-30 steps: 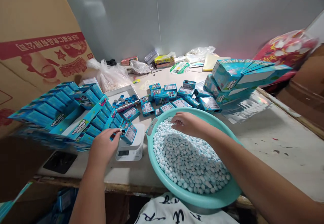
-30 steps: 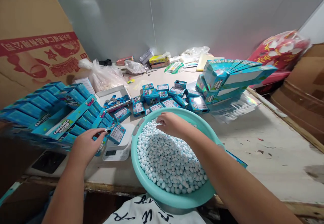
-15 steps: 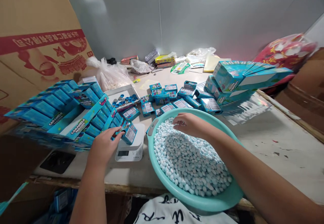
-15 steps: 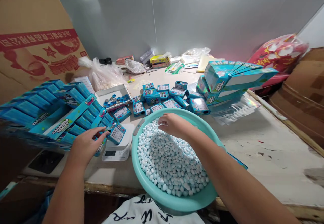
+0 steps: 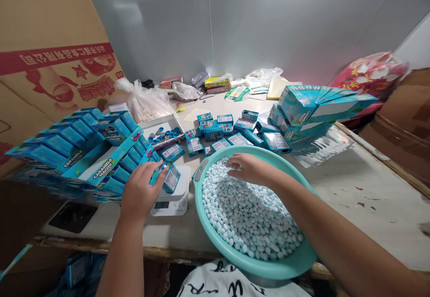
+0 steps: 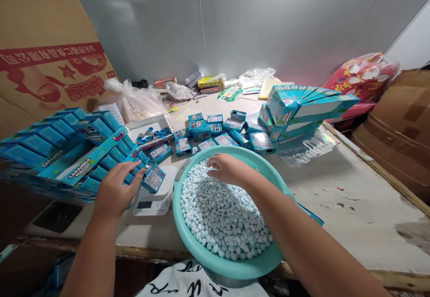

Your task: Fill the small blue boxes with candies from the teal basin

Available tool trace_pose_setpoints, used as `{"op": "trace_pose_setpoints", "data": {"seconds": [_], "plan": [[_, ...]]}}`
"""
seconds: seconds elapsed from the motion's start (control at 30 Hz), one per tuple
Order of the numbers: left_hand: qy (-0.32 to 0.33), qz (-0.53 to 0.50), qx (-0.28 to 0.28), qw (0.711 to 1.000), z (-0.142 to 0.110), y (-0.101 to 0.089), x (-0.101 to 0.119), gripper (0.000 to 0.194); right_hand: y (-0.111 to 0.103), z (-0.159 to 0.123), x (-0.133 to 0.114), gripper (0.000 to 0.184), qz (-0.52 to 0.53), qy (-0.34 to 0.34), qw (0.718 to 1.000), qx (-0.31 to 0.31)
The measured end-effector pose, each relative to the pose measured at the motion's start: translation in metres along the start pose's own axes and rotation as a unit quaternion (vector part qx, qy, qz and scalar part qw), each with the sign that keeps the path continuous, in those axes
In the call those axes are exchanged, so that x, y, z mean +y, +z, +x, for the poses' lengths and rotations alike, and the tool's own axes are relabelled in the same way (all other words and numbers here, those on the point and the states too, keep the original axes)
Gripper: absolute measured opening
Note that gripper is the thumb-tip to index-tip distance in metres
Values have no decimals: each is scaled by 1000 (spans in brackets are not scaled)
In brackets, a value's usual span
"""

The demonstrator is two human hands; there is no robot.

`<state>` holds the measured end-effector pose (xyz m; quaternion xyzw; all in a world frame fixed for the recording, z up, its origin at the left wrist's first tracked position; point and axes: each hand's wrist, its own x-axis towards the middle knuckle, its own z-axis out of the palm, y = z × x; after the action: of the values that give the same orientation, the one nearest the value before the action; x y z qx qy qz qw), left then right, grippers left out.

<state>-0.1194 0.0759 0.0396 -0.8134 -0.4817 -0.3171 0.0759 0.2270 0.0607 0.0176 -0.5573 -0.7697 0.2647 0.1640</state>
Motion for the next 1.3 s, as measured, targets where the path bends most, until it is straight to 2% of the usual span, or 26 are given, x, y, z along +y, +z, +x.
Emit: {"op": "trace_pose_setpoints", "data": {"seconds": [0.07,0.1,0.17,0.2,0.23,0.27,0.33,0.4,0.57,0.83,0.93,1.03,1.13,1.23,1.3], "plan": [[19,-47,-7,999,2,0,26,25,3,-2,2,31,-5,4,999,-41],[33,-75,-38,996,2,2,43,23,4,-2,3,35,-10,5,998,-63],[84,-127,-159,975,-2,8,83,24,7,-2,4,38,-22,6,995,-92],[102,-136,-235,957,-6,12,103,32,8,-2,5,37,-28,8,995,-98],[117,-137,-283,942,-9,17,122,44,9,-2,5,35,-33,13,994,-103],[136,-132,-328,925,-13,22,138,48,8,-1,5,34,-37,22,993,-107],[172,-111,-383,901,-19,31,159,35,7,-1,6,35,-43,44,991,-118],[201,-97,-400,889,-23,38,165,18,5,-1,7,35,-49,59,989,-123],[248,-123,-372,886,-28,50,152,7,5,0,11,31,-62,67,986,-137],[231,-161,-298,912,-40,51,149,13,6,0,11,34,-64,65,986,-141],[214,-194,-242,926,-36,45,143,14,8,0,12,33,-64,65,986,-141],[159,-195,-153,956,-25,36,116,16,10,1,13,34,-64,70,985,-141],[72,-135,-73,985,-12,21,73,16,10,2,13,37,-64,80,984,-148],[-44,-53,-32,997,-5,7,31,21,8,1,12,39,-61,87,982,-157],[-111,-10,-18,994,-3,2,12,24,6,1,12,38,-60,91,981,-163]]}}
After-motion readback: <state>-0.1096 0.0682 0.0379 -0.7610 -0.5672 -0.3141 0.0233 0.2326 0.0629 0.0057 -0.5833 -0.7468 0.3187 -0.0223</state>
